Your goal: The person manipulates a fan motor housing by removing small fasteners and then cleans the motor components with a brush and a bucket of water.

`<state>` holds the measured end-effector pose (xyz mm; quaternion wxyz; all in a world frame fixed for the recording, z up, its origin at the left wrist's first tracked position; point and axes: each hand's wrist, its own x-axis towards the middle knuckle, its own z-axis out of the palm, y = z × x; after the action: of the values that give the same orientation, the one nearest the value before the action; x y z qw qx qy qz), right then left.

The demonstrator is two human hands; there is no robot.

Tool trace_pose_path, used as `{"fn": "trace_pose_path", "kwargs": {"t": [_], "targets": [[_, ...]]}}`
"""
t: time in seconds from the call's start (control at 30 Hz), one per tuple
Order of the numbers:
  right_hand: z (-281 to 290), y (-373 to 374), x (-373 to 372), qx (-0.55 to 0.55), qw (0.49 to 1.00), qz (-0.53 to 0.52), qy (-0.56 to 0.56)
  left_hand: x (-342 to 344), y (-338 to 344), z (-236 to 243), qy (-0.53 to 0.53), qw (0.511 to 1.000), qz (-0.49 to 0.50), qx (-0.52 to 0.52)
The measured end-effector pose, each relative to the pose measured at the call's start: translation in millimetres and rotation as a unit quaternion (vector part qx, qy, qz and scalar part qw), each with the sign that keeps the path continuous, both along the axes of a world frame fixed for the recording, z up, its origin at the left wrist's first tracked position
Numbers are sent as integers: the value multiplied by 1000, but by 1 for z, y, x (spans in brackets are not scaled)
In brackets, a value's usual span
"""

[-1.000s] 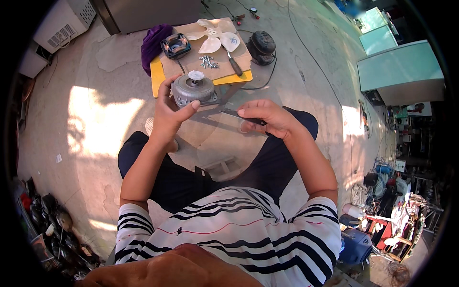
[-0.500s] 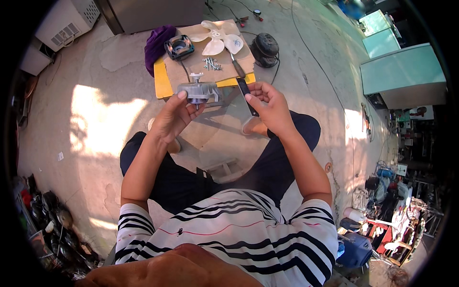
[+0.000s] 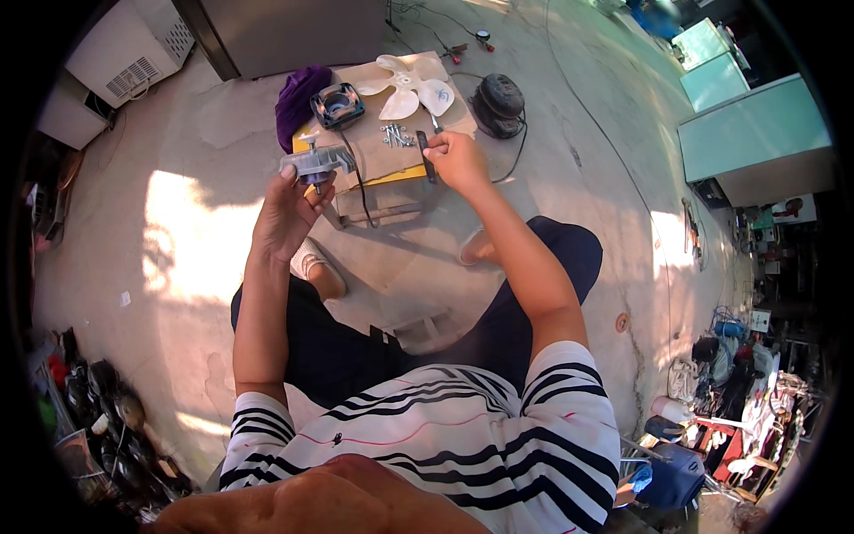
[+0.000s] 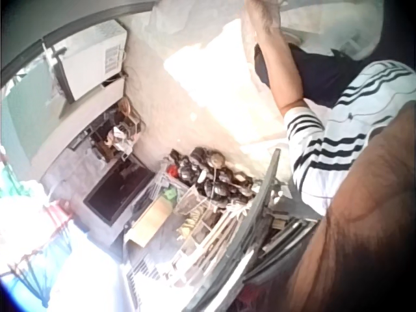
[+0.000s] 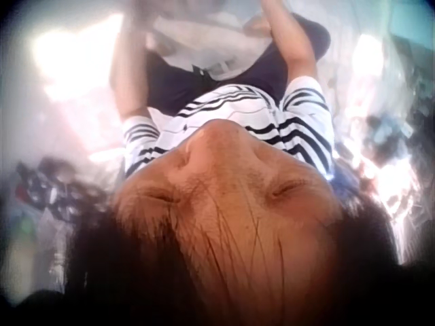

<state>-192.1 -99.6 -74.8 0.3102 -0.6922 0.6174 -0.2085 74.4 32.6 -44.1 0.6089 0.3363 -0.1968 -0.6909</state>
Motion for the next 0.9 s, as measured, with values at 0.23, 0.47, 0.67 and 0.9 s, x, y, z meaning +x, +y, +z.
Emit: {"fn": "trace_pose_path", "kwargs": {"t": [0.23,0.47,0.67,0.9], "targets": [[30,6,17,-118,989,52,71,-24,5,-5,103,986,-122,45],[101,58,26,158,914,241,-286,-36,12,5,95,979,-177,24],[109,66,26,164,913,264,-265,-38,11,8,91,974,-208,19],[104,71,26,104,936,242,-231,-40,14,11,88,971,-221,31]]}}
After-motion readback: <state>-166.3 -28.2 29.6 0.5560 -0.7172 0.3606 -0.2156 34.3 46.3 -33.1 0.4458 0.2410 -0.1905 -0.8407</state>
